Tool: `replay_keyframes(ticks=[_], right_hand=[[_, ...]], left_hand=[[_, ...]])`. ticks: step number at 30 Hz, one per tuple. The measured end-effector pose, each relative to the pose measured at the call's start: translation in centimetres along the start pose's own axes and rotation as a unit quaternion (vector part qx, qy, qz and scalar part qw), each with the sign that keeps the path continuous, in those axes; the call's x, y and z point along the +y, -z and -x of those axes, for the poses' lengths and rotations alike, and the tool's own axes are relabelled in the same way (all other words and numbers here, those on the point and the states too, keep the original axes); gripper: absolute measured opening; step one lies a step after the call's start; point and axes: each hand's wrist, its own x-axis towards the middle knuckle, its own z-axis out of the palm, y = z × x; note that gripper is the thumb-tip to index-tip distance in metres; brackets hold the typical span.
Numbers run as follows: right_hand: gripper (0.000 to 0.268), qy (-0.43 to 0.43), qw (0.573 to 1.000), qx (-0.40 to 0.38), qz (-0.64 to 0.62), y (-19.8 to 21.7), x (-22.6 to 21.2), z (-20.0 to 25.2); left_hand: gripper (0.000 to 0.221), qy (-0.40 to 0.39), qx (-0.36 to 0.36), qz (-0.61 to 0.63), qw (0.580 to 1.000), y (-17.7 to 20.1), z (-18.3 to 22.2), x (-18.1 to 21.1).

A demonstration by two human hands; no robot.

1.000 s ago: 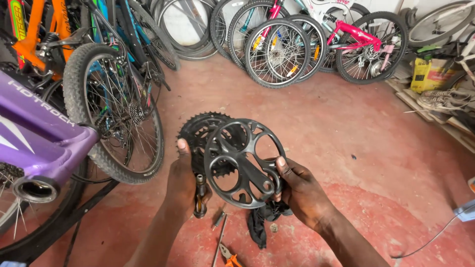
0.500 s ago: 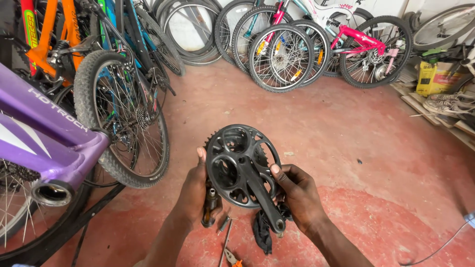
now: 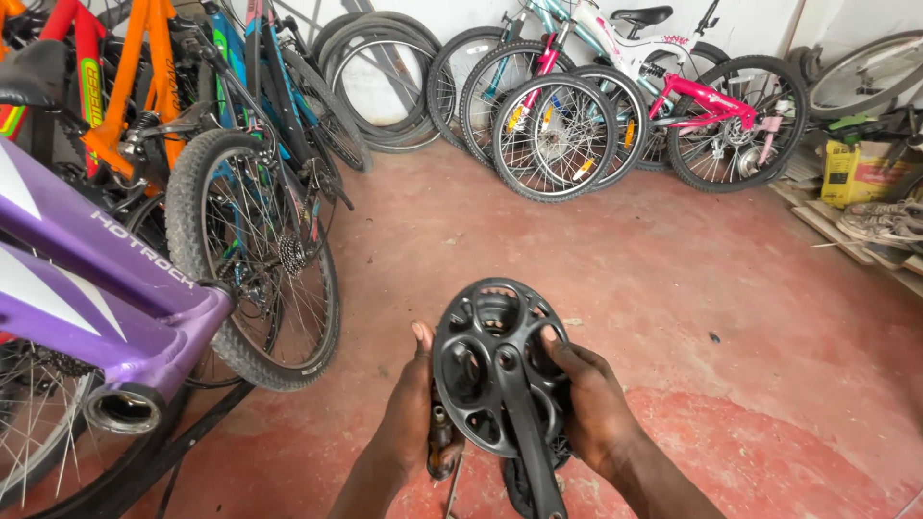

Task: Repairing or cleaning a bicycle crankset using a screwdriver and a metal rod while sitting on the floor.

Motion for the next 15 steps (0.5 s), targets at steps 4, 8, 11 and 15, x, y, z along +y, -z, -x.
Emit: replay_keyframes(ticks=[4,8,11,15], right_hand=[[0.032,0.018,0.999,0.036,-0.017,-0.5,0.2,-0.8],[0.031,0.074,0.996,0.043,-0.021,0.8,0.5,-2.2],[0.03,0.088,0.996,0.03,-0.014,1.5,0.2,-3.2],[0.024,0.047,0.997,0.023,-0.053,2.3,0.5,-4.1]], left_hand=[[0.081,0.038,0.017,0.042,0.998,1.3,-1.1,-0.4],[0.054,-0.001,0.084,-0.116,0.99,0.5,-1.3,0.7],[0.045,0.022,0.094,-0.111,0.989,0.3,-2.0,0.9],[0.043,0.009,0.093,-0.08,0.992,-0.7,-2.0,0.9]])
